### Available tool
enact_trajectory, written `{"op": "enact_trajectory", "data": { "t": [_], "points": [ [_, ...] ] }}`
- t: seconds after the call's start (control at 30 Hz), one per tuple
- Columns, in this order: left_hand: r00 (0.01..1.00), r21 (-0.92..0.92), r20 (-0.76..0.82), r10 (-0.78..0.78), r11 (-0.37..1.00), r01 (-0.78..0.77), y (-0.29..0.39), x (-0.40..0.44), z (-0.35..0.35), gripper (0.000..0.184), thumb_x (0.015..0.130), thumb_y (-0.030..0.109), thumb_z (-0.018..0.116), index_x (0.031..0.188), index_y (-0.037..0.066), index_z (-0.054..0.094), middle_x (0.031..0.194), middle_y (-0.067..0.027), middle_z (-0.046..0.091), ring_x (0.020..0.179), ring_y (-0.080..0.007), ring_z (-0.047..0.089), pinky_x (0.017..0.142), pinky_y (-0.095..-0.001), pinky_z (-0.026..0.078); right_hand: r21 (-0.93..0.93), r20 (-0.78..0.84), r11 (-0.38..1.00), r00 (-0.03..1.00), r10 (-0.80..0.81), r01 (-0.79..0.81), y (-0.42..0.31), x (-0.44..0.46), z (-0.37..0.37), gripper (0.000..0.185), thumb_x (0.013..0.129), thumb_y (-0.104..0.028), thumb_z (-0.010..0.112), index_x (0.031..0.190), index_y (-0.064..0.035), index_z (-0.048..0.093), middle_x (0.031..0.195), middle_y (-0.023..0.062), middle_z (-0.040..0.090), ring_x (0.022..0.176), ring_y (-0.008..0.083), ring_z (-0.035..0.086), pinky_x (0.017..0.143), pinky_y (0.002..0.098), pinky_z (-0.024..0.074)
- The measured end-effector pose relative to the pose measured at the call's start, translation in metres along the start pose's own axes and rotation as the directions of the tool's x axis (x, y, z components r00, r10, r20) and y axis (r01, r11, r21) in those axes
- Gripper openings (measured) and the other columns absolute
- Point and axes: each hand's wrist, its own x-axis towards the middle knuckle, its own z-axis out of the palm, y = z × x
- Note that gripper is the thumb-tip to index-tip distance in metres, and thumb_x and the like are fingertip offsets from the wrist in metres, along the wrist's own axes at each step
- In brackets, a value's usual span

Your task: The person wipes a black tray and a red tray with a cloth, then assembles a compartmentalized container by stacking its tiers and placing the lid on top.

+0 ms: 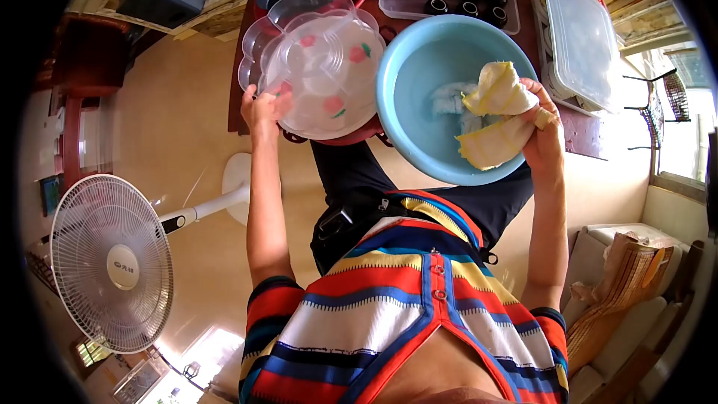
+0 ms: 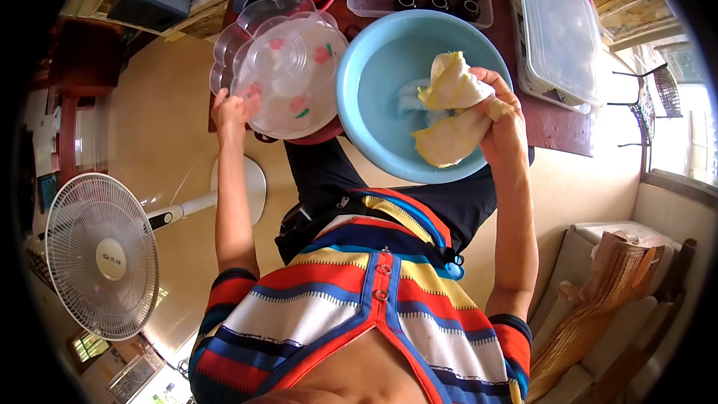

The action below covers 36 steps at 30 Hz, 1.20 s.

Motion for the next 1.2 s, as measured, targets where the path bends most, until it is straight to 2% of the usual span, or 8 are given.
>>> {"op": "enact_trajectory", "data": {
  "t": [0.17,0.23,0.53,0.67,0.93,1.03,1.13,1.2],
  "points": [
    [0.986,0.578,-0.141,0.09,0.816,0.008,0.008,-0.002,-0.001,0.056,0.07,0.01,0.054,0.123,-0.003,0.045,0.091,-0.0192,0.064,0.077,-0.0287,0.066,0.067,-0.0344,0.054,0.044,0.038,0.998,0.998,0.04,-0.041,0.007,0.003,-0.007,0.043,0.07,-0.011,0.05,0.111,-0.0003,0.049,0.103,0.0115,0.057,0.091,0.022,0.057,0.085,0.0336,0.0463],
    [0.988,0.839,-0.095,0.122,0.545,0.013,0.014,0.001,-0.002,0.044,0.069,0.019,0.057,0.106,-0.004,0.056,0.094,-0.0214,0.063,0.078,-0.0327,0.065,0.073,-0.0377,0.052,0.073,0.162,0.992,0.983,0.09,-0.103,0.013,0.006,-0.022,0.045,0.071,-0.017,0.056,0.113,-0.0007,0.048,0.101,0.0115,0.057,0.09,0.0222,0.057,0.083,0.0335,0.0468],
    [0.925,0.979,0.055,0.376,0.16,-0.124,0.001,0.024,-0.01,0.048,0.07,0.035,0.067,0.095,-0.004,0.055,0.08,-0.02,0.064,0.071,-0.0321,0.065,0.067,-0.0406,0.052,0.305,-0.018,0.942,0.988,0.153,-0.141,0.034,-0.008,-0.077,0.037,0.079,-0.013,0.06,0.11,0.0053,0.052,0.095,0.0162,0.062,0.07,0.026,0.063,0.066,0.0379,0.0547],
    [0.996,0.868,-0.011,-0.093,0.494,0.056,0.032,0.029,-0.021,0.054,0.068,0.051,0.071,0.085,0.002,0.053,0.063,-0.008,0.059,0.043,-0.0154,0.055,0.042,-0.0268,0.046,0.362,0.014,0.927,0.995,0.101,-0.1,0.044,-0.01,-0.107,0.038,0.075,-0.011,0.061,0.105,0.0093,0.054,0.094,0.0171,0.063,0.078,0.0278,0.063,0.073,0.0396,0.0545],
    [0.93,0.563,0.119,0.348,0.748,-0.351,0.093,0.135,0.011,0.038,0.081,0.043,0.063,0.085,0.006,0.06,0.061,0.0001,0.056,0.05,-0.011,0.052,0.045,-0.0271,0.043,0.434,0.081,0.887,0.987,0.135,-0.157,0.064,-0.019,-0.136,0.055,0.074,-0.032,0.067,0.115,0.0018,0.053,0.108,0.0159,0.061,0.093,0.0285,0.061,0.083,0.0418,0.0511],
    [0.946,0.68,0.253,0.203,0.658,-0.323,0.083,0.213,0.025,0.042,0.081,0.042,0.063,0.102,0.005,0.059,0.082,-0.0077,0.062,0.063,-0.018,0.059,0.053,-0.0308,0.049,0.423,0.053,0.897,0.992,0.116,-0.128,0.065,-0.025,-0.13,0.058,0.073,-0.035,0.068,0.116,0.0003,0.053,0.109,0.0158,0.061,0.095,0.0286,0.061,0.084,0.0421,0.0505],
    [0.944,0.493,0.213,-0.252,0.862,0.119,0.079,0.246,0.04,0.076,0.079,0.044,0.066,0.131,-0.002,0.035,0.122,-0.0296,0.045,0.085,-0.0379,0.061,0.073,-0.0479,0.052,0.371,-0.02,0.925,0.995,0.096,-0.082,0.066,-0.028,-0.133,0.061,0.071,-0.037,0.068,0.117,-0.0001,0.053,0.112,0.0158,0.059,0.098,0.0289,0.06,0.086,0.0428,0.0495],
    [0.936,0.565,0.188,-0.297,0.813,0.144,0.074,0.259,0.046,0.077,0.078,0.046,0.065,0.129,-0.003,0.036,0.12,-0.0271,0.047,0.087,-0.0375,0.061,0.074,-0.0475,0.052,0.379,-0.094,0.921,0.987,0.134,-0.088,0.063,-0.03,-0.123,0.061,0.067,-0.036,0.07,0.115,-0.0012,0.054,0.106,0.0141,0.062,0.093,0.0278,0.061,0.082,0.0412,0.0509]
  ]
}}
